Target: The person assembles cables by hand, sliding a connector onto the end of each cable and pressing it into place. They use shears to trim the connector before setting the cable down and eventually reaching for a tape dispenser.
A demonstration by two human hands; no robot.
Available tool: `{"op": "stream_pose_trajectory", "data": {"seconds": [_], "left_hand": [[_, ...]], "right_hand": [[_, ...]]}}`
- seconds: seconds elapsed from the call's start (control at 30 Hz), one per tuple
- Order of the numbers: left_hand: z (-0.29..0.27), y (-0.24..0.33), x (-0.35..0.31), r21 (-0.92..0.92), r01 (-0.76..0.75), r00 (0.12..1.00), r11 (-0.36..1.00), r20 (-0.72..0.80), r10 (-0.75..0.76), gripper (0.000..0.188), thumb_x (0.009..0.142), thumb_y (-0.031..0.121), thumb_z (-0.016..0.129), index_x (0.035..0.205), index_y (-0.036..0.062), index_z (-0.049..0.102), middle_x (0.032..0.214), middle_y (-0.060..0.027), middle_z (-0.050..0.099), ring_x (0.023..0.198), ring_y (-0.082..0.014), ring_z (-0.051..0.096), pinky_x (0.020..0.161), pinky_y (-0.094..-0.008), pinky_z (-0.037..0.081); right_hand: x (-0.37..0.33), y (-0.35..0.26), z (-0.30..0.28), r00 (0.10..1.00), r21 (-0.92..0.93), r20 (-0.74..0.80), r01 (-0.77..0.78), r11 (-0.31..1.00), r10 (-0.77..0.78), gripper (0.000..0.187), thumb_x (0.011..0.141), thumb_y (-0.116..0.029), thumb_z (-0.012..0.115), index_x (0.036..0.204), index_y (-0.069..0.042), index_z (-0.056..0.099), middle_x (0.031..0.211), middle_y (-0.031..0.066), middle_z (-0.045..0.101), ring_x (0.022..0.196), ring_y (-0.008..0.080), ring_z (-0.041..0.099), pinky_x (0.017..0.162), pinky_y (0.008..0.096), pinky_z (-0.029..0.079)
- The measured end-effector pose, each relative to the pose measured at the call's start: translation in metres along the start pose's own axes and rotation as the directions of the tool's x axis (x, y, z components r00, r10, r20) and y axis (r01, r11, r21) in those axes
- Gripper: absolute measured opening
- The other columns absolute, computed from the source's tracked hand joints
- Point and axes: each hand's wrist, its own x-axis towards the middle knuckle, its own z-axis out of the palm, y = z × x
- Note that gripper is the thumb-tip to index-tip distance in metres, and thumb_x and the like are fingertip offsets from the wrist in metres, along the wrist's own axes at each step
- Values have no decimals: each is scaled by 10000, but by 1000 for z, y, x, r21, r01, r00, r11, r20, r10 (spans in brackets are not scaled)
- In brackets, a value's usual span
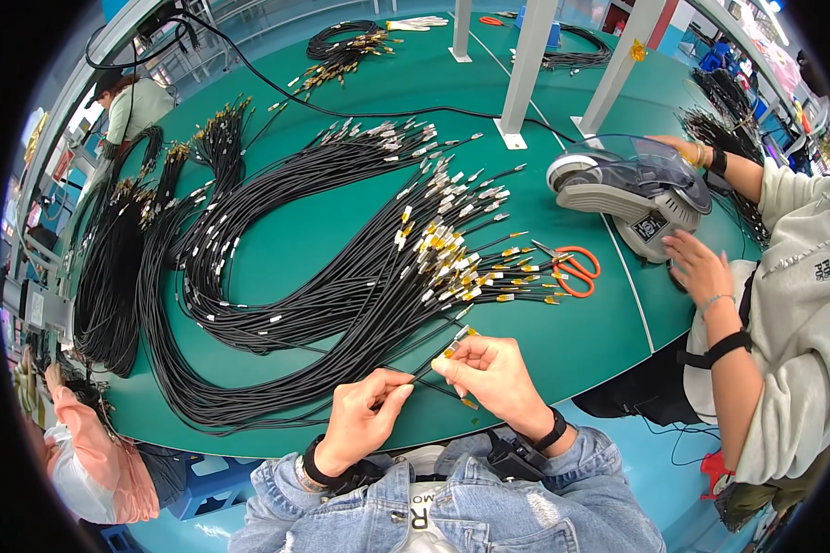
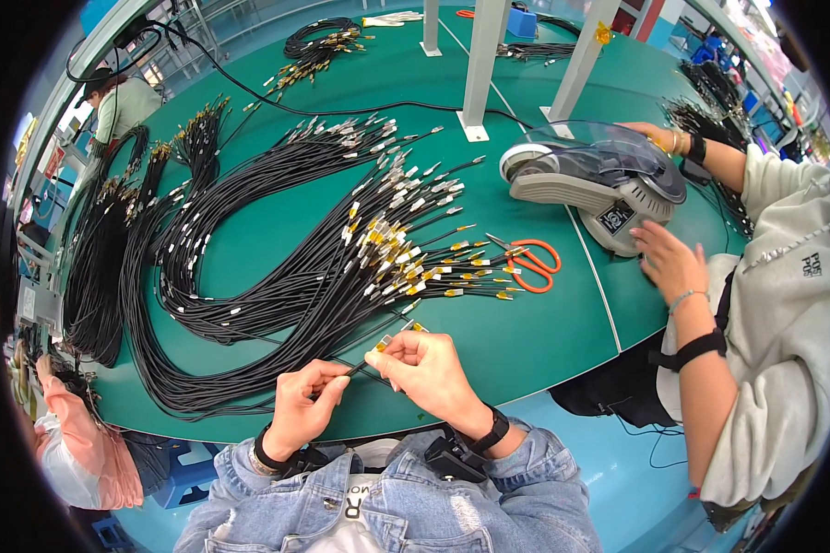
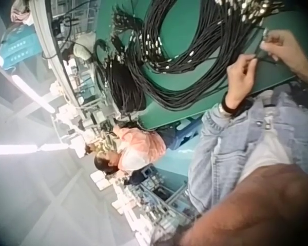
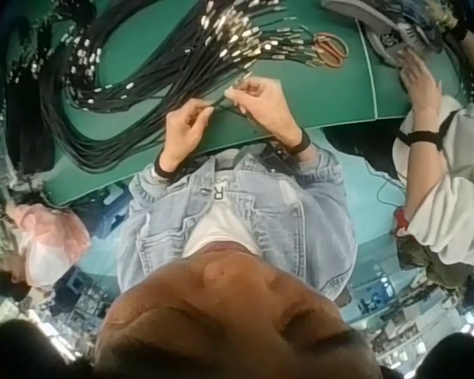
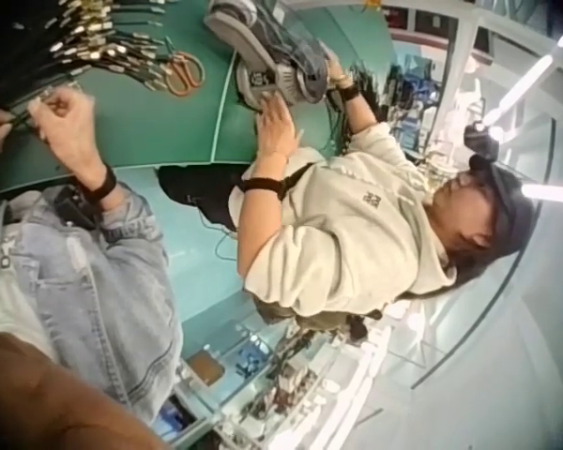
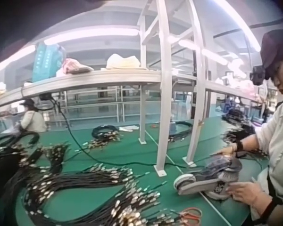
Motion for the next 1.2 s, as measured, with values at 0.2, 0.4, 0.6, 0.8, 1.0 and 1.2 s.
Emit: {"op": "stream_pose_trajectory", "data": {"seconds": [0.2,0.4,0.6,0.8,1.0,1.2], "left_hand": [[0,-2,0,-97,39,999,994,22,-37,64,850,9,610,890,-40,601,623,-45,612,515,-72,553,473,-200,435],[-12,-1,2,42,-24,995,999,98,19,70,848,4,607,903,-38,613,624,-46,607,518,-70,544,476,-205,430],[-17,-5,-4,64,-43,991,997,127,34,72,850,6,604,909,-31,626,606,-41,596,516,-66,539,478,-206,427],[-12,-6,-1,113,-33,983,993,181,12,113,815,46,643,904,-23,632,708,-87,630,603,-157,593,533,-260,466],[-3,-3,9,278,-317,932,907,268,243,200,751,112,703,905,4,633,846,-95,635,768,-258,598,647,-326,491],[10,-4,17,515,-305,952,801,185,243,259,699,108,726,921,40,613,819,-82,592,788,-267,582,662,-353,483]], "right_hand": [[0,2,0,1000,14,2,-31,999,31,177,836,-122,687,779,17,595,650,3,581,552,47,534,484,189,418],[2,5,-2,1000,64,28,2,998,-4,159,837,-109,683,797,21,600,663,11,584,553,50,535,482,189,419],[2,3,-6,998,72,34,-61,996,59,142,835,-96,679,822,26,608,686,16,591,567,55,536,504,192,427],[6,-6,-30,990,78,-61,129,989,-125,121,846,-78,648,884,34,621,745,17,604,617,62,527,569,197,433],[-1,5,-50,974,-87,-144,161,983,-172,136,867,-92,621,924,32,624,770,23,613,652,63,529,592,201,435],[-4,20,-50,947,-355,-154,212,910,-281,124,860,-98,624,888,22,635,765,33,616,667,81,547,606,229,451]]}}
